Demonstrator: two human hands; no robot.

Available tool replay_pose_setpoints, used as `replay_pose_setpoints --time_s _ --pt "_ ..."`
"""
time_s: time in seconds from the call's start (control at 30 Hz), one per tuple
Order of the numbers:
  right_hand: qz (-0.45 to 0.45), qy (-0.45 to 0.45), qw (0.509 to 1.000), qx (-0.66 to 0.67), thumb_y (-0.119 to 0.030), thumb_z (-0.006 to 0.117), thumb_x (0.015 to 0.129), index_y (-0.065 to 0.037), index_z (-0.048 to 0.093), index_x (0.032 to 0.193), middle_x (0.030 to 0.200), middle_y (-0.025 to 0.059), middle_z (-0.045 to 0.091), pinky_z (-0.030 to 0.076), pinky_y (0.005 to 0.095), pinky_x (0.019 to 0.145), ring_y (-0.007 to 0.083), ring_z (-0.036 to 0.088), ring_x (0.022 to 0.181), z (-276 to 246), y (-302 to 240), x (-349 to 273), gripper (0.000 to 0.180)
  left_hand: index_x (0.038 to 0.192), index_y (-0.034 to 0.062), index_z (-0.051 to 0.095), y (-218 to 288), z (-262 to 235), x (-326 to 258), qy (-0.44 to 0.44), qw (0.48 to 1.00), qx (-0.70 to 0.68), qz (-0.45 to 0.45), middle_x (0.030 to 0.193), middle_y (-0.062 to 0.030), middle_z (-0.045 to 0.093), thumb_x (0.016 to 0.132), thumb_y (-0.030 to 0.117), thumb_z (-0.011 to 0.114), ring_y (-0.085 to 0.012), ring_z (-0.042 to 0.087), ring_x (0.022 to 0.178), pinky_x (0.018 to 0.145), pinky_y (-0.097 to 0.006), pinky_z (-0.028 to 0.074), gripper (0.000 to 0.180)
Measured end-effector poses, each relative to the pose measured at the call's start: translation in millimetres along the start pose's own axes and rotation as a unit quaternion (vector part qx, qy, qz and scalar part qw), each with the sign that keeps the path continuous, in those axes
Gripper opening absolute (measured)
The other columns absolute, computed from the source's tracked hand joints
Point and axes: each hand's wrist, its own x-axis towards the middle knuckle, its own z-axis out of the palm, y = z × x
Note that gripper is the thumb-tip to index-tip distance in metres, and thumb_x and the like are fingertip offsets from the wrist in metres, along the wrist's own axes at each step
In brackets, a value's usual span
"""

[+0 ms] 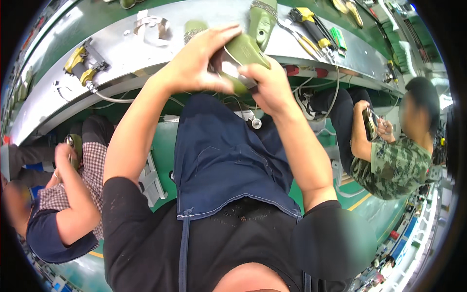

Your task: The person assembles green high-heeled shoes on a factory assembly line. They attach a decorative strap to the shoe, use pliers to secure it, and then use a pneumatic nail gun to fasten the strap to the sole. The person repeats this process for multiple shoes, placing finished units on the conveyor belt.

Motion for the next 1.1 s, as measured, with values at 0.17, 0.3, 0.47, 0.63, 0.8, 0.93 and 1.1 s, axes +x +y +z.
replay_pose_setpoints --time_s 0.17,0.3,0.47,0.63,0.8,0.93,1.1 --pt "0.148 -0.067 0.987 -0.023 -0.012 0.066 0.083 0.004 0.064 0.127 0.114 0.0098 0.072 0.054 0.0306 0.089 0.0158 0.068 0.099 -61 -15 -92 0.047 0.154 0.0060 0.037 82 57 -32 -0.056 0.997 -0.004 -0.058 0.148 -0.0219 0.050 0.062 0.007 0.085 -0.0405 0.056 0.134 0.105 -0.045 0.053 0.104" --pt "0.216 -0.019 0.976 0.005 -0.048 0.067 0.098 0.001 0.063 0.132 0.117 0.0116 0.071 0.063 0.0376 0.077 0.0196 0.069 0.103 -111 19 -137 0.059 0.153 0.0012 0.038 96 139 -62 -0.117 0.932 -0.233 -0.250 0.143 -0.0231 0.053 0.067 0.015 0.088 -0.0362 0.059 0.130 0.108 -0.040 0.049 0.101" --pt "0.176 0.169 0.948 -0.204 -0.039 0.068 0.101 -0.001 0.062 0.135 0.120 0.0110 0.070 0.063 0.0391 0.078 0.0199 0.069 0.107 -144 78 -150 0.051 0.138 -0.0089 0.050 104 239 -76 -0.119 0.693 -0.487 -0.518 0.117 -0.0183 0.067 0.071 0.022 0.089 -0.0257 0.068 0.107 0.097 -0.036 0.054 0.083" --pt "0.162 0.207 0.953 -0.152 -0.045 0.069 0.100 0.001 0.065 0.124 0.109 0.0112 0.071 0.064 0.0400 0.076 0.0209 0.071 0.098 -164 121 -147 0.053 0.127 -0.0057 0.057 111 255 -71 -0.099 0.580 -0.558 -0.585 0.104 -0.0146 0.072 0.083 0.021 0.085 -0.0224 0.073 0.083 0.075 -0.037 0.062 0.059" --pt "0.193 0.169 0.934 -0.250 -0.047 0.068 0.100 0.002 0.069 0.110 0.091 0.0093 0.071 0.060 0.0335 0.063 0.0176 0.070 0.079 -170 117 -143 0.050 0.120 -0.0049 0.064 136 266 -72 -0.044 0.466 -0.621 -0.629 0.097 -0.0119 0.073 0.090 0.020 0.079 -0.0227 0.074 0.080 0.075 -0.040 0.062 0.042" --pt "0.184 0.180 0.929 -0.268 -0.047 0.067 0.101 0.002 0.069 0.099 0.081 0.0079 0.069 0.054 0.0303 0.055 0.0148 0.066 0.069 -172 123 -139 0.049 0.120 -0.0043 0.064 132 280 -81 -0.024 0.493 -0.623 -0.607 0.100 -0.0119 0.073 0.092 0.021 0.077 -0.0224 0.074 0.083 0.077 -0.039 0.061 0.040" --pt "0.174 0.193 0.869 -0.421 -0.062 0.061 0.095 0.008 0.071 0.103 0.100 0.0276 0.074 0.054 0.0455 0.087 0.0408 0.073 0.098 -181 153 -119 0.072 0.127 -0.0042 0.060 98 282 -86 -0.073 0.480 -0.620 -0.616 0.112 -0.0135 0.072 0.096 0.024 0.073 -0.0216 0.073 0.097 0.086 -0.038 0.060 0.043"
